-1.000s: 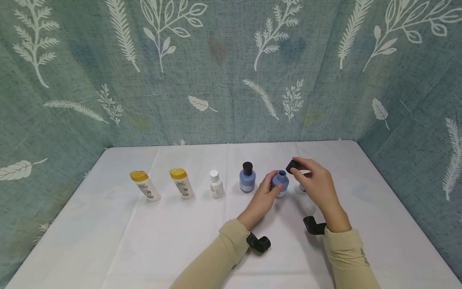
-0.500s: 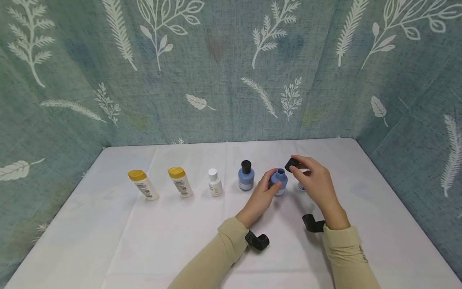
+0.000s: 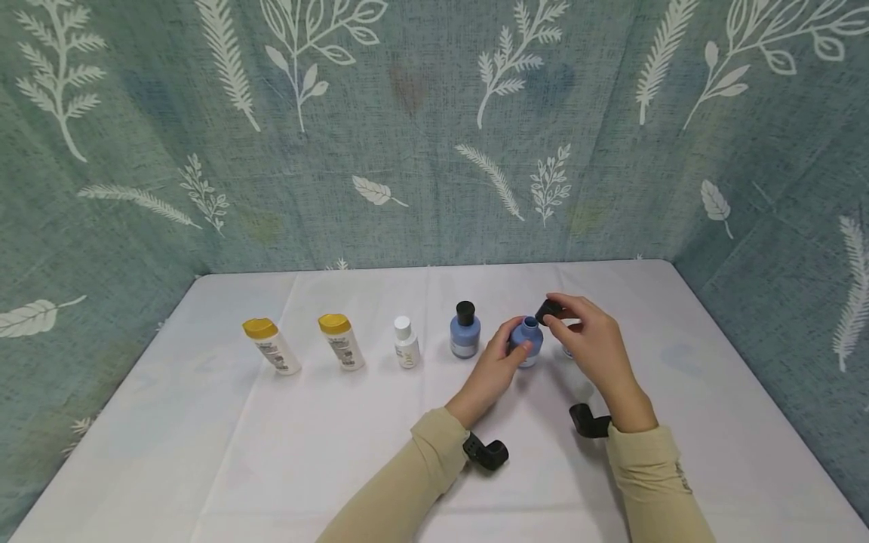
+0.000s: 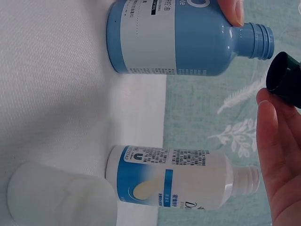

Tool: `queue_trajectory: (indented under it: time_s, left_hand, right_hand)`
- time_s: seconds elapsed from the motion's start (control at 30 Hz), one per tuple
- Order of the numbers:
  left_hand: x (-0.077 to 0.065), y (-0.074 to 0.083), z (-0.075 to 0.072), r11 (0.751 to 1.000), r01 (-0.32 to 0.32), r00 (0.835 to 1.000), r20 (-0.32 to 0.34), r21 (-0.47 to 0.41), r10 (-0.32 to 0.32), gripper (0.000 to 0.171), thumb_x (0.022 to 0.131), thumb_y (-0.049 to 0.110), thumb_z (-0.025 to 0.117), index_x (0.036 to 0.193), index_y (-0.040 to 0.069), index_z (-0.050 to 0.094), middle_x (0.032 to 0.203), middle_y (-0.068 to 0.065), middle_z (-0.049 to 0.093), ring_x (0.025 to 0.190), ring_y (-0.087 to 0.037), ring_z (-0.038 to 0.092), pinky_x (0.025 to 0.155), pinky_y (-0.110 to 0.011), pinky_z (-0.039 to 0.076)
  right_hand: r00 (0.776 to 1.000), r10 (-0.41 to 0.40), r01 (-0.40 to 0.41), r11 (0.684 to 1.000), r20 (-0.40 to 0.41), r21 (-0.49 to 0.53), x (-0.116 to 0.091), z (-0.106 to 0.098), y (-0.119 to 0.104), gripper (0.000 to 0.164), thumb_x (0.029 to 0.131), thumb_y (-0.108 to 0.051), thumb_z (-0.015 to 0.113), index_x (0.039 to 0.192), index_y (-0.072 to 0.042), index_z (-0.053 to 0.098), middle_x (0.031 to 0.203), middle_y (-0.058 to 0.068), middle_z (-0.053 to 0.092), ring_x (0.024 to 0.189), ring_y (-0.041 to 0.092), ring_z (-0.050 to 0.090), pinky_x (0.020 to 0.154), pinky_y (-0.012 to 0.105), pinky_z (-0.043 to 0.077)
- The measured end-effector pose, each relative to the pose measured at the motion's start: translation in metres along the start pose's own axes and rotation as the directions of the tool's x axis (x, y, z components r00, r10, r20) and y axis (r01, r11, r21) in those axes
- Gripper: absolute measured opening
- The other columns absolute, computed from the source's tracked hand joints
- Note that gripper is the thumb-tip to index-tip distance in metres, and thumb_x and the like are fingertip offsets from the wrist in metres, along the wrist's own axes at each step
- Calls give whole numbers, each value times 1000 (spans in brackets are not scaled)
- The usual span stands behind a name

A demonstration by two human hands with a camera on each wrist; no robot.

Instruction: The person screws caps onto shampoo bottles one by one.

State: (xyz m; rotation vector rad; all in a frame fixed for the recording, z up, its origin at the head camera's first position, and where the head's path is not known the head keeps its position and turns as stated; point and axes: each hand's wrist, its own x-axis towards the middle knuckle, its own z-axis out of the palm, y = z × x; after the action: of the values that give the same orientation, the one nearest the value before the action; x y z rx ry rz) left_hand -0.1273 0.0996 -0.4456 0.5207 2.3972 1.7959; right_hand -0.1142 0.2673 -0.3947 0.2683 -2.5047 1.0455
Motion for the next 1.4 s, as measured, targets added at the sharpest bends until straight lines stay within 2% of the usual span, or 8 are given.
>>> queue_trajectory:
  time_s: [0.1,0.3,0.4,0.7,0.87,1.1,1.27,1.4]
  left_hand:
    - [0,0,0,1000,-2,1000,0,-2,2,43,91,36,47,133,31,38,126,7,45,117,-11,36,98,-36,28]
    - [1,-1,1,1000,3,1000,-2,-16,-3,44,91,37,48,133,33,38,127,8,45,118,-11,36,98,-35,28]
    - [1,-1,1,1000,2,1000,0,-27,-2,44,91,37,48,134,34,37,127,7,45,119,-11,36,99,-35,28]
    - [2,-1,0,999,-7,1000,4,-37,7,44,91,36,47,134,33,37,129,6,45,119,-10,36,99,-34,29]
    - [2,-1,0,999,3,1000,6,-47,-2,44,91,35,48,134,33,37,129,7,44,120,-11,36,99,-34,29]
    - [2,-1,0,998,16,1000,21,-57,-14,44,91,35,47,134,35,36,129,7,44,119,-9,36,98,-35,29]
    - [2,-1,0,998,18,1000,22,-58,-16,43,91,35,47,134,35,37,129,8,43,119,-9,36,98,-35,29]
    - [2,-1,1,998,20,1000,19,-52,-19,43,91,36,47,133,36,37,129,9,43,119,-9,36,98,-35,29]
  right_hand:
    - [1000,-8,8,1000,2,-20,0,-2,-7,38,85,-31,60,122,-21,56,106,1,59,90,13,56,65,32,50]
    - [1000,-16,16,1000,6,-20,1,-4,-15,36,86,-24,60,120,-12,57,105,3,60,91,15,56,69,8,41]
    - [1000,-15,16,1000,8,-26,1,-4,-15,35,86,-21,60,120,-11,57,106,3,60,91,13,56,69,4,38]
    - [1000,-22,23,1000,21,-16,2,-3,-18,35,87,-20,59,120,-12,57,107,4,59,93,17,57,70,14,45]
    - [999,-11,12,1000,33,-14,1,-1,-19,34,87,-21,59,120,-12,57,108,3,59,93,16,56,71,11,43]
    - [999,-20,20,999,33,-28,3,1,-20,36,84,-21,63,118,-12,58,107,2,60,93,15,57,71,29,49]
    - [999,-28,28,999,32,-21,3,2,-19,36,83,-21,64,117,-12,59,106,2,60,93,15,57,70,18,46]
    - [998,-65,64,998,25,6,3,2,-20,35,83,-19,64,117,-10,59,107,4,60,94,18,56,69,21,48]
